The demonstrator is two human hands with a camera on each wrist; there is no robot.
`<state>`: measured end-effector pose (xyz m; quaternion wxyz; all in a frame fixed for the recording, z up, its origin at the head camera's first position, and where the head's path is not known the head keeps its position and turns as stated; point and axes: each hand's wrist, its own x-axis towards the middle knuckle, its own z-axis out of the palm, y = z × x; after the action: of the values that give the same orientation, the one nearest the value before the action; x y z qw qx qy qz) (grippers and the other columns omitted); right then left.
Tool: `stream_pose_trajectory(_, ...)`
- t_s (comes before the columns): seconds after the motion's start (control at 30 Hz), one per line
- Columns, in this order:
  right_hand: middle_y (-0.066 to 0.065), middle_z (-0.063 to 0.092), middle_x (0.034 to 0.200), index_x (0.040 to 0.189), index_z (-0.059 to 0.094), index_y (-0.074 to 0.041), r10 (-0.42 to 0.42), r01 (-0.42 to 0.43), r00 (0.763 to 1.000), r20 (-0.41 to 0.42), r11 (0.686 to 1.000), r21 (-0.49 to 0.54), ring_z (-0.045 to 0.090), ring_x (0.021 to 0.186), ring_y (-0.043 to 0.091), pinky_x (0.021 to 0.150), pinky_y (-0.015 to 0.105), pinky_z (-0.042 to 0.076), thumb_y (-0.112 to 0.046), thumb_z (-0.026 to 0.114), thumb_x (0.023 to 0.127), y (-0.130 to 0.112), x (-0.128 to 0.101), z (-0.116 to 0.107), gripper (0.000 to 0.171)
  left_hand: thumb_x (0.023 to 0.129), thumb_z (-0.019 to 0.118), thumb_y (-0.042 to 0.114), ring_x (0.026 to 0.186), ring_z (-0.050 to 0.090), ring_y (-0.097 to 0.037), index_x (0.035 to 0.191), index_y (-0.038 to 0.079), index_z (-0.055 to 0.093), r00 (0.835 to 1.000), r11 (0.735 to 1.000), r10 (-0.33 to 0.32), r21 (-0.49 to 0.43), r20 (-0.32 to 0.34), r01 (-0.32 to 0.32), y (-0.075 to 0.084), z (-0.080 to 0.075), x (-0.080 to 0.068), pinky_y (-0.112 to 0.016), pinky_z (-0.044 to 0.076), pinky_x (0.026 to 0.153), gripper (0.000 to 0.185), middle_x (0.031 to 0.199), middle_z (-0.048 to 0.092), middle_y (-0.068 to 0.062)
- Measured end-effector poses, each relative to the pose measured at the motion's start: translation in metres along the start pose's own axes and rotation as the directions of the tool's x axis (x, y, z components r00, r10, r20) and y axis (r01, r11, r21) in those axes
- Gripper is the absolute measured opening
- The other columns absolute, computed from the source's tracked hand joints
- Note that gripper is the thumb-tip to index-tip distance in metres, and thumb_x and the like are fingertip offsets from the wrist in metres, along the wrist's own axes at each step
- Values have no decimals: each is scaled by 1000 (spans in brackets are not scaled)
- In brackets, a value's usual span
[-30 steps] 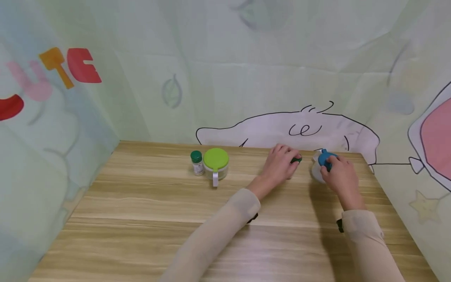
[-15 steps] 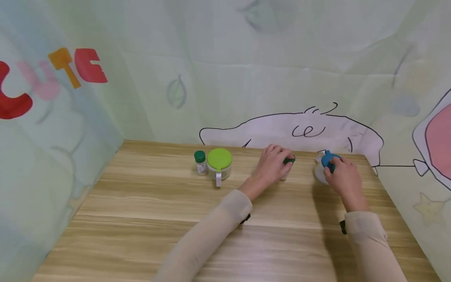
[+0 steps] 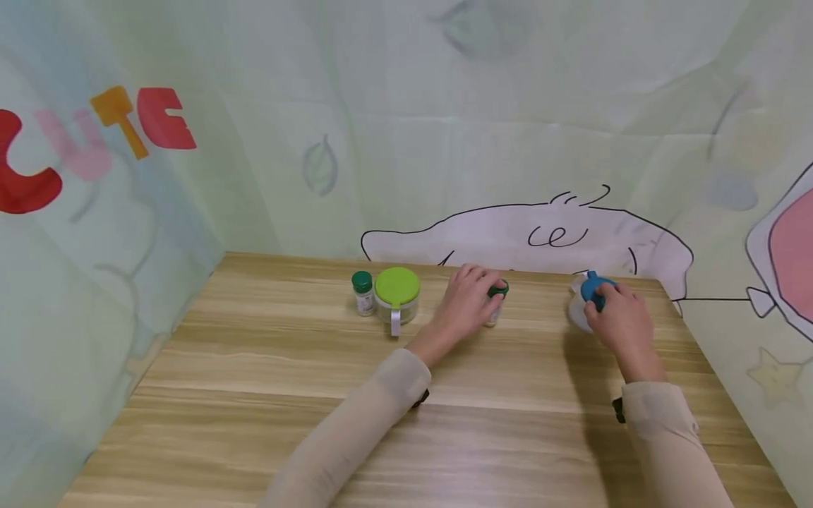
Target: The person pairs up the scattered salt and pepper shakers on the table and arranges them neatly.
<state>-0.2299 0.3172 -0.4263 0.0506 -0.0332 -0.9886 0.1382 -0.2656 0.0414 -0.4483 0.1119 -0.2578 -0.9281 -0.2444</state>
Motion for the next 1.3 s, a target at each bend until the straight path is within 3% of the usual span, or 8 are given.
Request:
stream_pose_trajectory(0.3, 41, 46, 141, 136, 53, 12, 18, -18, 1000, 3, 1000, 2, 44, 123, 61, 98, 73, 45, -21, 54, 105, -1, 0, 1, 45, 107, 64, 28, 134, 51, -23, 126, 21, 70, 1000, 999, -26, -22, 2, 26, -15, -7, -7, -41, 41, 118, 21, 140, 67, 0)
stream_pose_trajectory(0.57, 41, 47, 139, 135, 53, 12, 14, -14, 1000, 5, 1000, -9, 44, 121, 61, 99, 73, 45, -21, 53, 105, 0, 1, 1, 45, 107, 66, 25, 132, 53, -21, 126, 19, 70, 1000, 999, -5, -42, -18, 4, -25, -9, -12, -40, 42, 117, 20, 140, 69, 0)
stream_pose_trajectory(0.73, 40, 48, 137, 134, 53, 12, 4, -4, 1000, -2, 1000, -11, 45, 119, 60, 97, 73, 46, -21, 54, 104, 0, 0, 1, 45, 106, 67, 23, 132, 53, -20, 124, 18, 69, 1000, 998, 1, -65, -31, -3, -25, -9, -15, -40, 41, 116, 19, 140, 69, 2)
stream_pose_trajectory(1.03, 42, 46, 140, 135, 52, 12, 2, -2, 1000, -3, 1000, -8, 43, 121, 62, 97, 74, 45, -21, 52, 105, 1, 0, 1, 45, 106, 66, 25, 134, 52, -19, 124, 22, 70, 1000, 1000, 14, 16, -21, -14, -23, -9, -18, -40, 44, 113, 19, 140, 68, 4)
stream_pose_trajectory(1.3, 43, 46, 138, 134, 52, 13, -8, 8, 1000, 1, 1000, -13, 44, 119, 63, 98, 74, 44, -20, 52, 105, -1, -1, 0, 45, 105, 67, 23, 133, 52, -19, 126, 22, 68, 1000, 999, 15, 29, -12, -14, -23, -9, -20, -40, 45, 112, 21, 139, 67, 3)
